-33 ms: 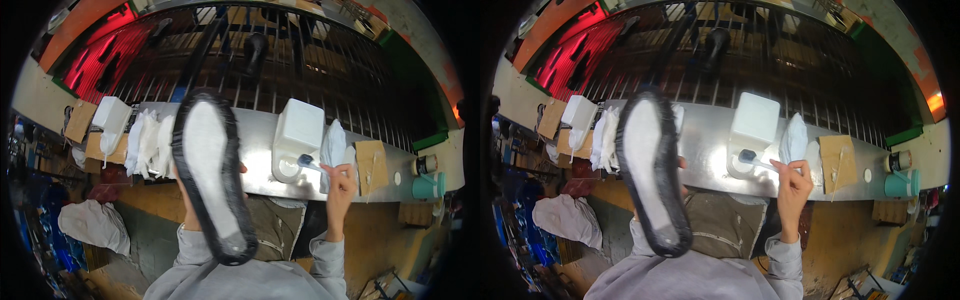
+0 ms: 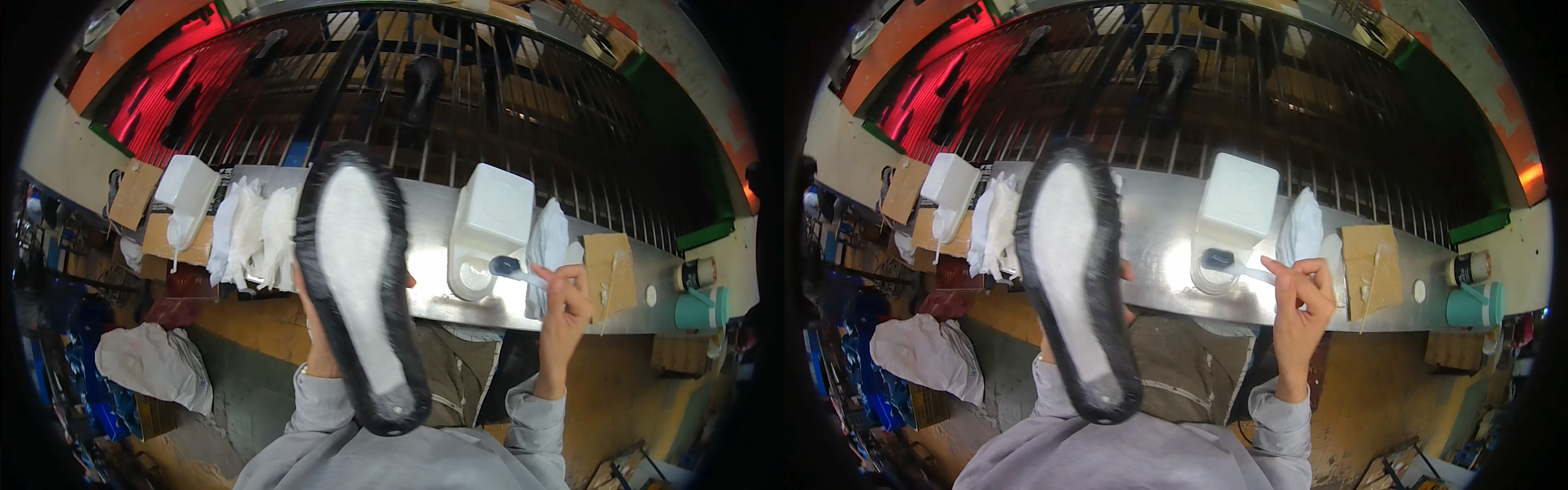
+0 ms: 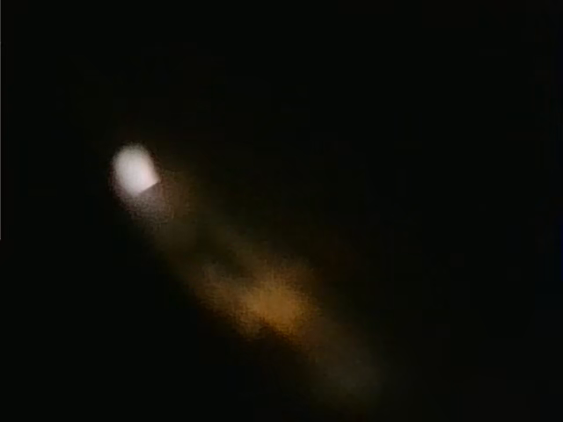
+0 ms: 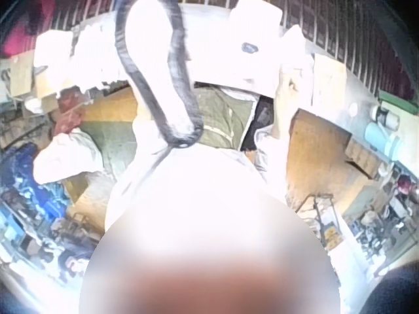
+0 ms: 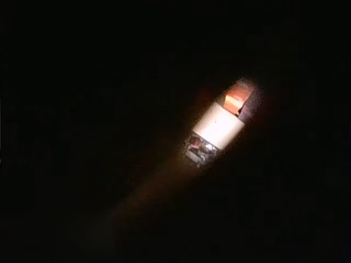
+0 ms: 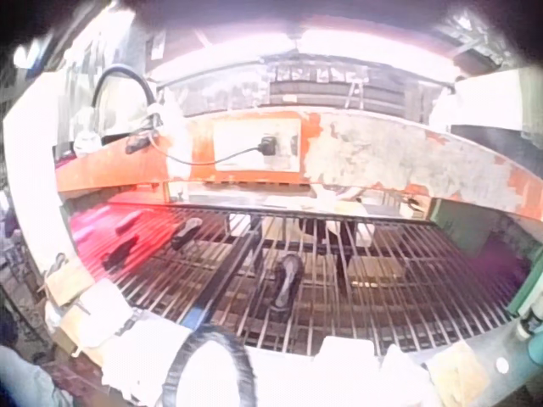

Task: The person repeatedly scrubs the sole and sides of a black shoe with a white brush, dipping the brush into a white container of liquid between strokes. The person rotates the shoe to access different areas and continues scrubbing throughout the clip.

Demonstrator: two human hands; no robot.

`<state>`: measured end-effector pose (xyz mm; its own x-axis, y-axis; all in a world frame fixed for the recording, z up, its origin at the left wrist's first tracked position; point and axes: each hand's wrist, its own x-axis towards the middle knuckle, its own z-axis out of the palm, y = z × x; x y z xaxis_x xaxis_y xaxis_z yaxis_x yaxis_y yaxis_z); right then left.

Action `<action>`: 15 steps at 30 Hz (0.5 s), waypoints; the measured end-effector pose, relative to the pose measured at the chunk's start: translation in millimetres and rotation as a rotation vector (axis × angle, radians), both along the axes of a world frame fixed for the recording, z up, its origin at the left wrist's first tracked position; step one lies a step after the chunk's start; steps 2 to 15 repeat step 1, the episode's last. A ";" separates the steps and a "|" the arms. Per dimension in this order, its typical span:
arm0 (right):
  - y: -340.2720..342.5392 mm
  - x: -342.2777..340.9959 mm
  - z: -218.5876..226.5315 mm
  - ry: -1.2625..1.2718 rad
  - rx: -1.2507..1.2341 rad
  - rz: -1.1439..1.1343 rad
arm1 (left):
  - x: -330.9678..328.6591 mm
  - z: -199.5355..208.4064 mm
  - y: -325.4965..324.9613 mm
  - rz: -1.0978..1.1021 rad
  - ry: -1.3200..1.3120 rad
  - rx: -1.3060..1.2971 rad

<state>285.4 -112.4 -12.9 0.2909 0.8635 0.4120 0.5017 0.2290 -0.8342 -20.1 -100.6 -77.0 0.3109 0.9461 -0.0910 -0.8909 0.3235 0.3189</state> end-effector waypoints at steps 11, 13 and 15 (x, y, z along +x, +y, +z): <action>-0.5 -8.4 19.2 -0.011 0.089 0.033 | -3.5 2.2 -0.8 -0.022 0.081 0.029; -0.5 -8.4 19.2 -0.011 0.089 0.033 | -3.5 2.2 -0.8 -0.022 0.081 0.029; -0.5 -8.4 19.2 -0.011 0.089 0.033 | -3.5 2.2 -0.8 -0.022 0.081 0.029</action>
